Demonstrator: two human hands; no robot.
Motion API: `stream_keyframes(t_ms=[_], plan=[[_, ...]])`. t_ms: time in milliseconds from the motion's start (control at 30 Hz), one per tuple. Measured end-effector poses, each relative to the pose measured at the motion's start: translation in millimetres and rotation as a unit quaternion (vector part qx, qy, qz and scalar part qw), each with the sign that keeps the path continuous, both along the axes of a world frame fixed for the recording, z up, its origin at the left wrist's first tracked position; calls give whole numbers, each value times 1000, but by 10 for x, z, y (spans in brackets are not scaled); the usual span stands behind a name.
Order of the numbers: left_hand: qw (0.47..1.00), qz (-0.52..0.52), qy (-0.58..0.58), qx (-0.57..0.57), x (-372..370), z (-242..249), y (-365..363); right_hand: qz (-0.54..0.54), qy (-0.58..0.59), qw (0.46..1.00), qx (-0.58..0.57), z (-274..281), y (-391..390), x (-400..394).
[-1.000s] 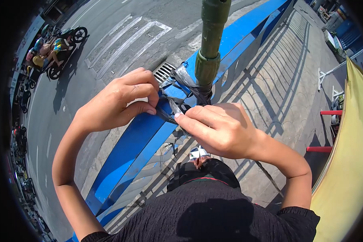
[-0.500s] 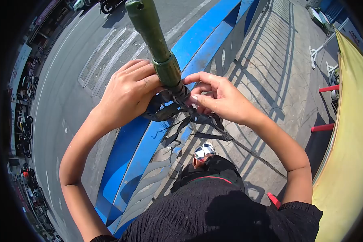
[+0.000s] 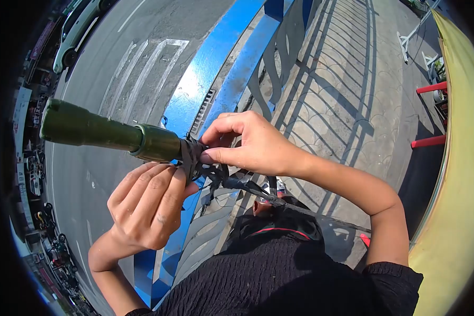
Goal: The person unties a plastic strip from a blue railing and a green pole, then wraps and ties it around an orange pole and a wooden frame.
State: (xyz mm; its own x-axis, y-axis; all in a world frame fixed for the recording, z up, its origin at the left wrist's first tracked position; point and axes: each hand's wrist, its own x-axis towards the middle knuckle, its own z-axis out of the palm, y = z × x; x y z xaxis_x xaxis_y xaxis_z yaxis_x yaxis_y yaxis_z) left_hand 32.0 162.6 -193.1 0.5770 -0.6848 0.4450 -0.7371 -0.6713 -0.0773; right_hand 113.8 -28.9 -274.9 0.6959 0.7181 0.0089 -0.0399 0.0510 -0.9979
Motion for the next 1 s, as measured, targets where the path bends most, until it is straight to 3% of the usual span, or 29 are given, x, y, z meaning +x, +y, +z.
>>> stream_keyframes(t_ms=[67, 133, 167, 200, 300, 400, 467, 533, 567, 600, 700, 733, 800, 867, 933, 1000], plan=[[999, 10, -30, 24, 54, 48, 19, -7, -47, 999, 2, 6, 27, 94], [1000, 20, 18, 12, 120, 120, 68, 18, 18, 999, -26, 64, 16, 191], [995, 67, 79, -12, 108, 178, 85, 22, 100, 993, -56, 150, 21, 229], [994, 71, 83, -10, 135, 260, 114, 27, 104, 993, -54, 153, 39, 269], [949, 166, 269, -14, 273, 392, 302, 57, 218, 974, -22, 89, 82, 426], [911, 123, 371, -133, 493, 280, 620, -12, 250, 967, 51, 204, 79, 598], [909, 111, 375, -140, 605, 246, 701, -9, 258, 964, 71, 259, 85, 615], [924, 106, 342, -134, 654, 232, 693, 22, 420, 886, 197, 246, 114, 619], [920, 98, 347, -152, 656, 189, 698, 65, 506, 821, 255, 187, 107, 608], [919, 102, 348, -156, 666, 154, 699, 104, 532, 783, 306, 42, 96, 620], [922, 79, 333, -179, 737, 82, 688, 103, 469, 849, 221, -333, 48, 484], [923, 76, 331, -179, 791, 70, 702, 95, 355, 927, 70, -528, 44, 459], [909, 76, 364, -186, 851, 70, 730, 123, 370, 915, 99, -699, 72, 359], [924, 68, 321, -196, 776, 91, 738, 117, 367, 917, 101, -517, 56, 251], [985, 12, 89, -149, 396, 36, 696, 111, 359, 921, 99, -439, -4, -21], [985, -50, 87, -141, 33, 20, 694, 112, 394, 905, 117, -394, -35, -301]])
